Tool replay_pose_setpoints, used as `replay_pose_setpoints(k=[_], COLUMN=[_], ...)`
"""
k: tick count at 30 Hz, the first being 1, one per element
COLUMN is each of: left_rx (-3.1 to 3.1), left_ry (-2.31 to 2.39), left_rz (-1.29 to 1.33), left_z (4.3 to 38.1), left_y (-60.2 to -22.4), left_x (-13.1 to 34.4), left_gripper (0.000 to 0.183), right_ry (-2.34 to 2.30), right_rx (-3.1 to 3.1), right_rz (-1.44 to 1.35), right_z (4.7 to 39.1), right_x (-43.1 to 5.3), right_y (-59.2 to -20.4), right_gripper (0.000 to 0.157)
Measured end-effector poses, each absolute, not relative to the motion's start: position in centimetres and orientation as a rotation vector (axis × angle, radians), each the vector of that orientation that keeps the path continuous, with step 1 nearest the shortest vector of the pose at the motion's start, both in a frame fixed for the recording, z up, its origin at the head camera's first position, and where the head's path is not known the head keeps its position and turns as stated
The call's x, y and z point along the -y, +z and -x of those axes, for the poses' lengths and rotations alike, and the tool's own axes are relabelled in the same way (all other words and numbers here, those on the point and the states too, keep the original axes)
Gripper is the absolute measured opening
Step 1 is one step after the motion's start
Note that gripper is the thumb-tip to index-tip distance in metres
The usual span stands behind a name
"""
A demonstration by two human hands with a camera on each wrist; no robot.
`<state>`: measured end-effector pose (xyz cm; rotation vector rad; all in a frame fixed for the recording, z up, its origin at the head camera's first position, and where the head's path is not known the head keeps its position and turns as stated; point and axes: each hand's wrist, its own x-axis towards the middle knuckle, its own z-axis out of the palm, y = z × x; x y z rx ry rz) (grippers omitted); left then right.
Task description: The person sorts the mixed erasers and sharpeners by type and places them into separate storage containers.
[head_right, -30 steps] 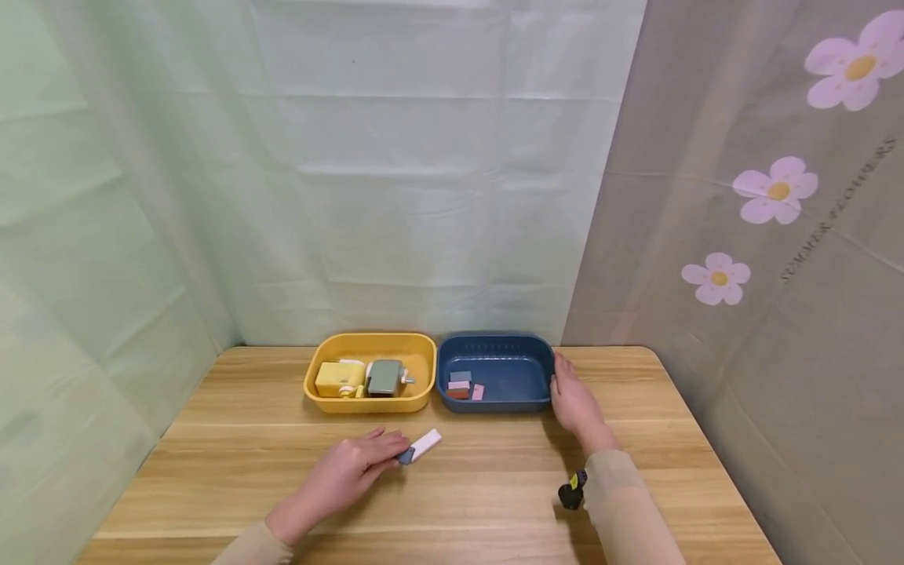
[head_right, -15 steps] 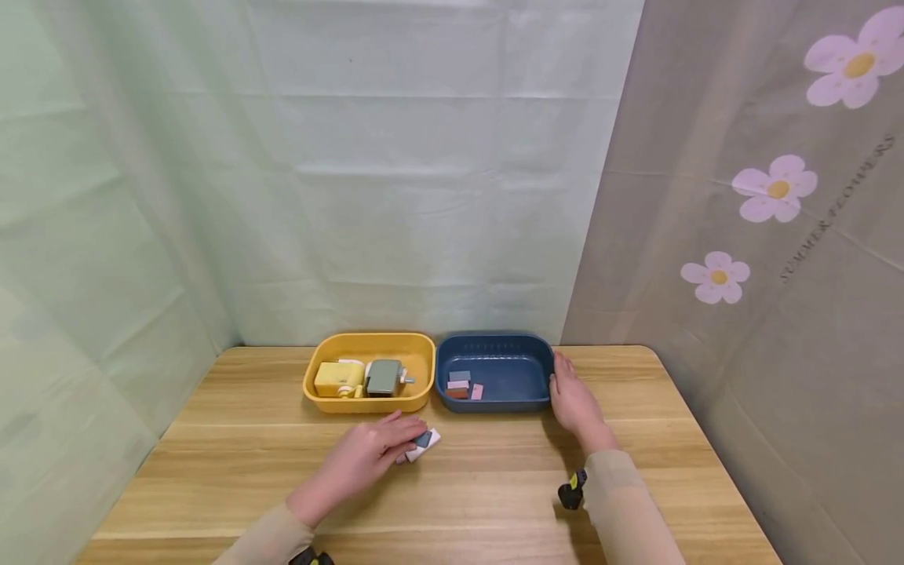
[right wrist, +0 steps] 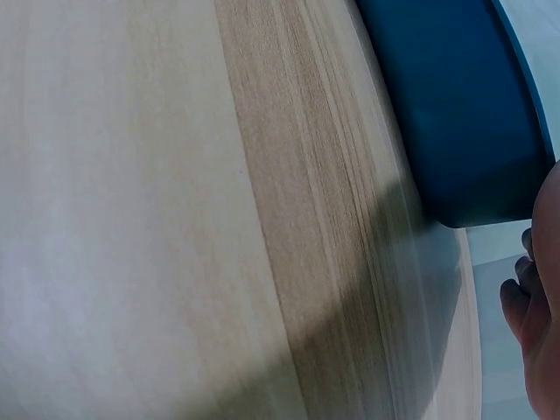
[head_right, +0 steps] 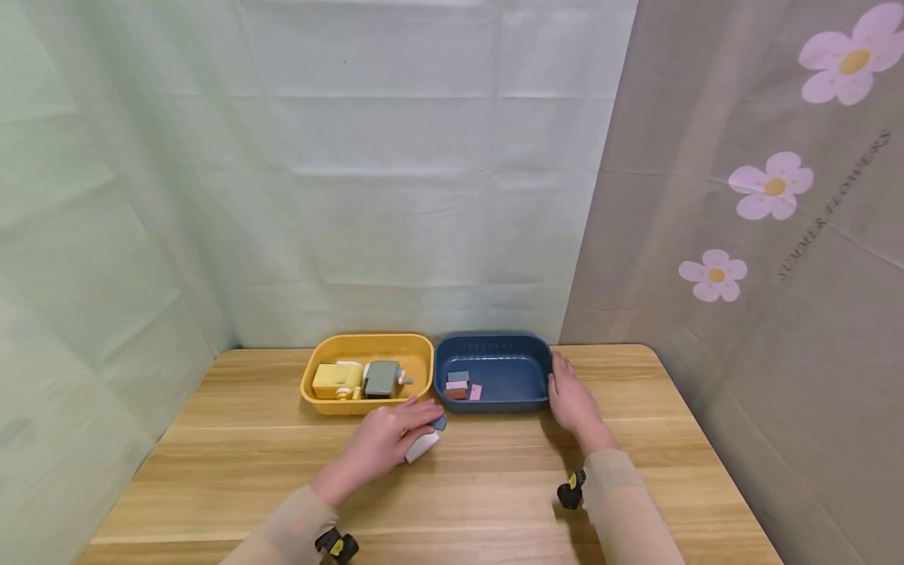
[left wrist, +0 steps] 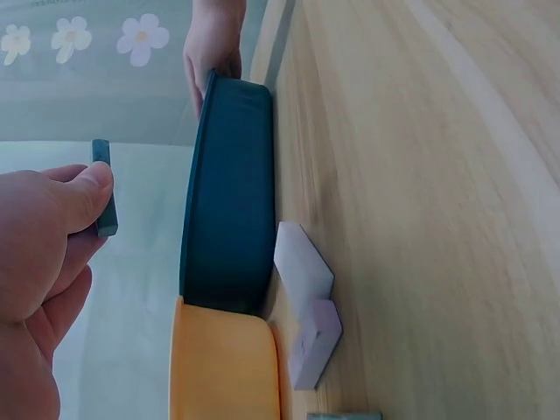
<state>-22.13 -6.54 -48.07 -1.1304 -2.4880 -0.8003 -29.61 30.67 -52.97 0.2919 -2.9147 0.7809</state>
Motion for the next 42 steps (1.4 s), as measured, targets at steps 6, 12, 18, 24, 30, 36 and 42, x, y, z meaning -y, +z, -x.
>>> replay_pose_setpoints(k=[6, 12, 18, 24, 30, 36, 42], left_rx=[2.416, 2.389, 2.412, 2.503, 2.567, 2.604, 2.626], left_ry=[-0.790, -0.782, -0.764, -0.777, -0.767, -0.756, -0.714], left_rz=[1.151, 1.117, 1.070, 0.994, 0.937, 0.890, 0.873], left_z=[22.6, 23.1, 23.7, 24.1, 24.7, 25.5, 26.3], left_y=[-48.0, -47.9, -47.8, -47.7, -47.8, -47.7, -47.6], left_x=[5.7, 5.1, 4.4, 3.8, 3.3, 2.6, 2.1], left_gripper=[0.027, 0.027, 0.028, 0.030, 0.030, 0.030, 0.030], right_ry=[0.775, 0.798, 0.803, 0.777, 0.781, 0.770, 0.780], right_rx=[2.914, 2.919, 2.926, 2.921, 2.919, 2.921, 2.920], right_rz=[-0.287, -0.279, -0.270, -0.280, -0.280, -0.277, -0.272], right_z=[29.6, 29.5, 29.5, 29.6, 29.5, 29.5, 29.5], right_x=[-30.7, -30.6, -30.6, -30.6, -30.6, -30.6, -30.5], right_y=[-53.0, -52.8, -52.6, -52.8, -52.9, -52.9, -52.9], right_gripper=[0.056, 0.056, 0.057, 0.056, 0.056, 0.056, 0.057])
